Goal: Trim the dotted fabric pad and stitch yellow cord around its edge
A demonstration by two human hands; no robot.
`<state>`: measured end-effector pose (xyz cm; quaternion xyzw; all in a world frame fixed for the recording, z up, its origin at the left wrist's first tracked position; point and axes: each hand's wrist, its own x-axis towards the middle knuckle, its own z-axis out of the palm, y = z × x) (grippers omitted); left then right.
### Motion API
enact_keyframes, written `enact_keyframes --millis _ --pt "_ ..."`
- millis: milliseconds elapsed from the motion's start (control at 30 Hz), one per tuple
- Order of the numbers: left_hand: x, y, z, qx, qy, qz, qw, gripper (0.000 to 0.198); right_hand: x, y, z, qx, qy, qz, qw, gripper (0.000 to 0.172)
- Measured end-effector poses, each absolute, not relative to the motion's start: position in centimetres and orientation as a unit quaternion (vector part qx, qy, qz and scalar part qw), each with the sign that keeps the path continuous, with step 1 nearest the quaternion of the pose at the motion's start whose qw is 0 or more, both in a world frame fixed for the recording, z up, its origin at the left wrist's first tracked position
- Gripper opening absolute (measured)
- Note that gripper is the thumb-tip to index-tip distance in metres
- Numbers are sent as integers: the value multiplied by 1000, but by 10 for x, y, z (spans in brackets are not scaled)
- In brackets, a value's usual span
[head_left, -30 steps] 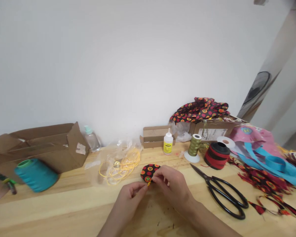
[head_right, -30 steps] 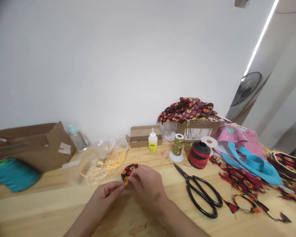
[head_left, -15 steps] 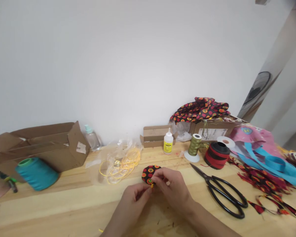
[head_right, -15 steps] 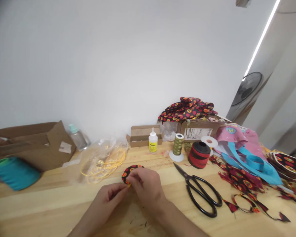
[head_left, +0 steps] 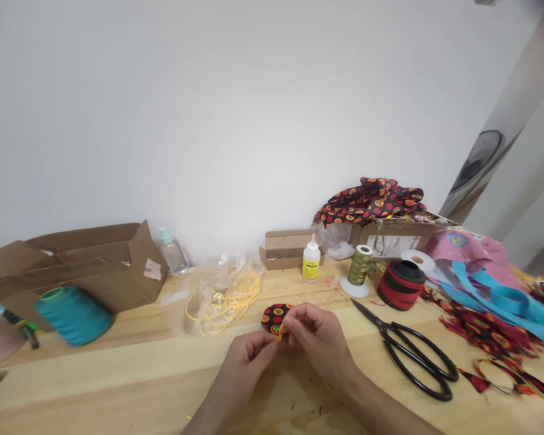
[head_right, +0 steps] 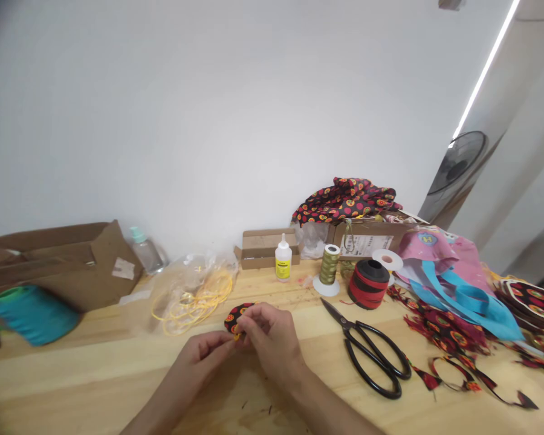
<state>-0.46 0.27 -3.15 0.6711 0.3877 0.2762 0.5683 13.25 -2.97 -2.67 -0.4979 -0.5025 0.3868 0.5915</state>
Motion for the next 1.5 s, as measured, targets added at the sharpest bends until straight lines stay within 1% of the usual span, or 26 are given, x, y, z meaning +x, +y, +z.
enact_keyframes --millis 100,267,467,633,733,900,1067,1300,1500 --pt "-4 3 -32 663 384 282 577 24 131 -30 -26 -484 -492 407 598 11" --pt "-3 2 -33 681 396 273 552 29 131 -29 -27 -470 -465 435 611 13" --pt "-5 0 -33 712 380 248 536 33 132 -25 -31 -470 -427 457 622 18" --pt "-6 0 -32 709 370 252 545 33 133 -23 -33 -477 -406 450 636 19" --pt "-7 2 -33 679 385 257 570 32 134 -24 -31 -469 -423 449 632 18" --pt "-6 3 -33 618 415 262 614 40 132 -27 -27 -447 -464 448 619 16" --pt "-4 4 -37 634 411 257 602 45 130 -27 -28 -434 -470 462 614 15" --pt "-5 6 -38 659 417 257 570 45 132 -25 -31 -448 -429 477 623 21" --pt "-4 4 -34 648 417 254 584 44 132 -24 -31 -444 -413 487 628 22"
